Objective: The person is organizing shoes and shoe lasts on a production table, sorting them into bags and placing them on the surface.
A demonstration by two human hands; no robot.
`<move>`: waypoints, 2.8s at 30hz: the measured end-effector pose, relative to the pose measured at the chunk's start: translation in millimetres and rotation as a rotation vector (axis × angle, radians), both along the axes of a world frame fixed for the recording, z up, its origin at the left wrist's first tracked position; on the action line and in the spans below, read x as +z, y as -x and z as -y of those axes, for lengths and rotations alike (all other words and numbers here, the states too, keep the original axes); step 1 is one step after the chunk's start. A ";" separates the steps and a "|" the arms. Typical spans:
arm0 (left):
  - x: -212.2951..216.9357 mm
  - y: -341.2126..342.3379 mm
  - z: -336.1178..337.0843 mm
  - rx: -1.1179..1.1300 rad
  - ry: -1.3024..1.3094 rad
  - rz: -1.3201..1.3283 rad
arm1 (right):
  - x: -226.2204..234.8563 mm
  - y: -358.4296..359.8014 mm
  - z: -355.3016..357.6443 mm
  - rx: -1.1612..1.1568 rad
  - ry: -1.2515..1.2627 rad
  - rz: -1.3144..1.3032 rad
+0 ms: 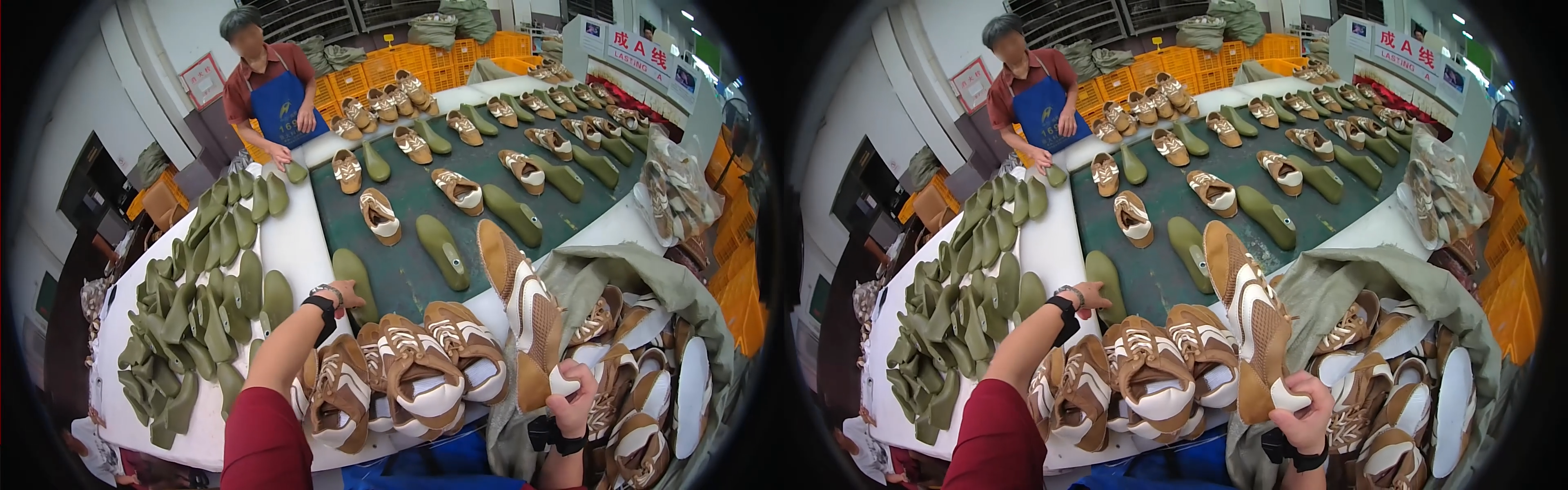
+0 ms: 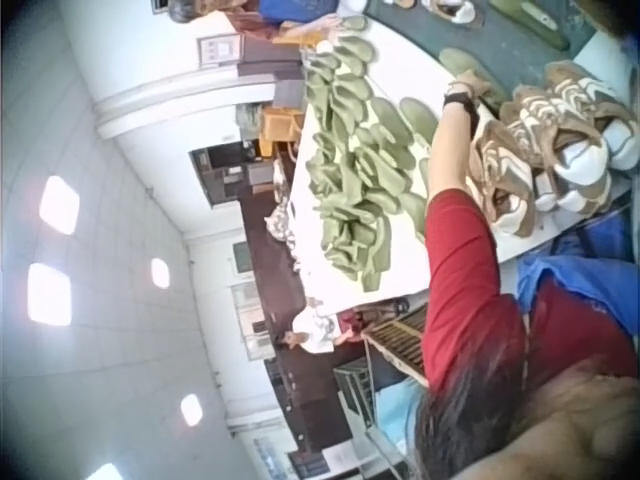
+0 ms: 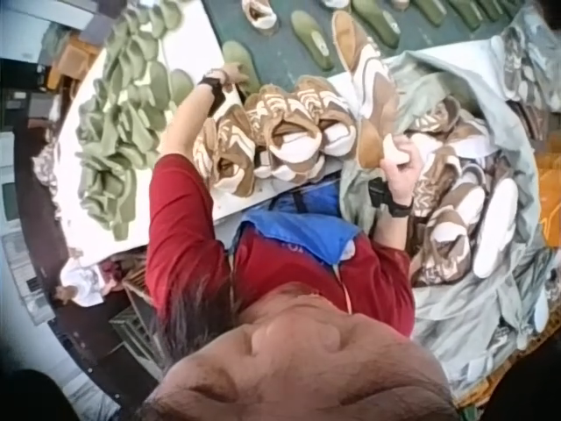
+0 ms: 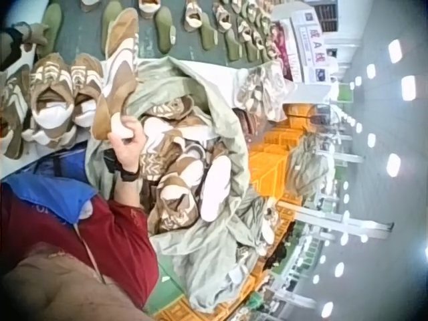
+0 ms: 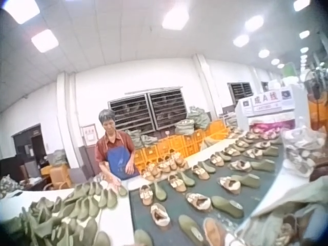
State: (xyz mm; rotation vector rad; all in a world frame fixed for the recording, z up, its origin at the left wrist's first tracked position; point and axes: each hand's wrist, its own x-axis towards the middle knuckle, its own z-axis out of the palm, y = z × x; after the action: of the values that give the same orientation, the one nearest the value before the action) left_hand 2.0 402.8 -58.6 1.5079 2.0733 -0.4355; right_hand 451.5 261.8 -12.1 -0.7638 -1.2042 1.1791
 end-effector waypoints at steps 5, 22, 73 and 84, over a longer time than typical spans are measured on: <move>78.4 9.3 67.4 -0.443 -0.604 -0.126 | 17.2 9.0 14.9 -0.001 -0.162 0.115; 104.3 -124.8 341.0 -0.192 -1.288 0.312 | 70.7 176.3 97.1 0.548 -0.877 0.594; 114.5 -99.8 338.2 0.179 -1.526 0.555 | 46.3 -175.1 80.3 -0.975 0.246 1.432; 110.6 -91.1 346.9 0.182 -1.517 0.576 | 30.9 -306.8 132.3 -1.060 0.754 1.228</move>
State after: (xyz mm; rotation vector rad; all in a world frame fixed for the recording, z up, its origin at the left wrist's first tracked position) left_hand 93.2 55.9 52.0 1.6890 1.9043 1.7883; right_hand 758.3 129.5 18.8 -2.5288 -0.9037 0.0967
